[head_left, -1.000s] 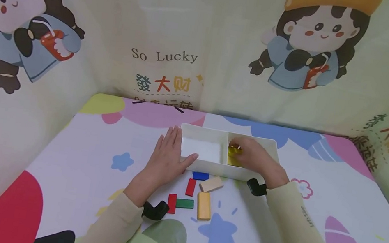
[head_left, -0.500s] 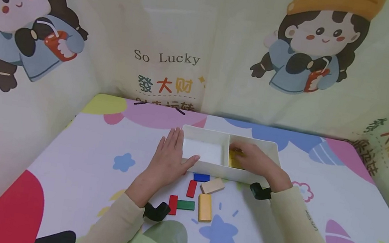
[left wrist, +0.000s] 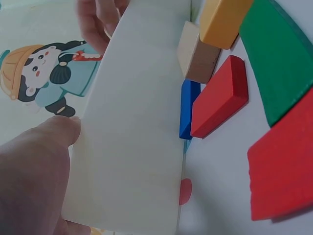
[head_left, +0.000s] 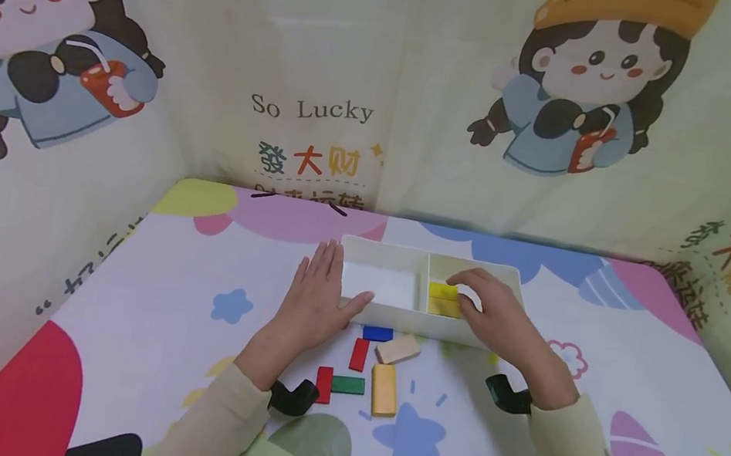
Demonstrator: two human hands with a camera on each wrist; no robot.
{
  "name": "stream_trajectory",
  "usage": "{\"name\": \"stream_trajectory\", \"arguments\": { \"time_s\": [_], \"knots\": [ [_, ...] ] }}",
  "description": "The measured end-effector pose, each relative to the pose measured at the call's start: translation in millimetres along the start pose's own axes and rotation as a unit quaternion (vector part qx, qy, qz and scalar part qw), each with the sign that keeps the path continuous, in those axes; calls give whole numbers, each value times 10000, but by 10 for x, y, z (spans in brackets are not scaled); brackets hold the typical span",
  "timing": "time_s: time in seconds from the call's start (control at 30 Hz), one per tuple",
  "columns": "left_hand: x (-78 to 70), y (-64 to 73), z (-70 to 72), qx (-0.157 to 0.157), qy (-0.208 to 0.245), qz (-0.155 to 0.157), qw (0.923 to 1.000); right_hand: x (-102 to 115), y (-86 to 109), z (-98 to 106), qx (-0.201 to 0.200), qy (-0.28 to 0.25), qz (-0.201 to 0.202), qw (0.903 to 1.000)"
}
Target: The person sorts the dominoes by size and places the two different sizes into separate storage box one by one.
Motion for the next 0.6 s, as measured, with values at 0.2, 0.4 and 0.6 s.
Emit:
{"name": "stream_trajectory", "arguments": {
  "time_s": [0.2,0.4,0.6],
  "knots": [
    [6,-2,-36,-89,1,8,10000,150,207,-2,-702,130,441,9965],
    [15,14,-87,-15,44,46,10000,253,310,-83,-900,163,794,9926],
    [-9,-1,-73,-170,80,-77,9998,300,310,-97,-776,281,815,9932]
  ]
}}
Point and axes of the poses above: each hand's wrist, its own y-axis away from the middle knuckle, its own z-axis out of the back of the hand, x = y × z, the point moved 5 cm from there along -y, towards the middle knuckle, and after that the axes turned 1 degree about z, right-handed, at the moved point
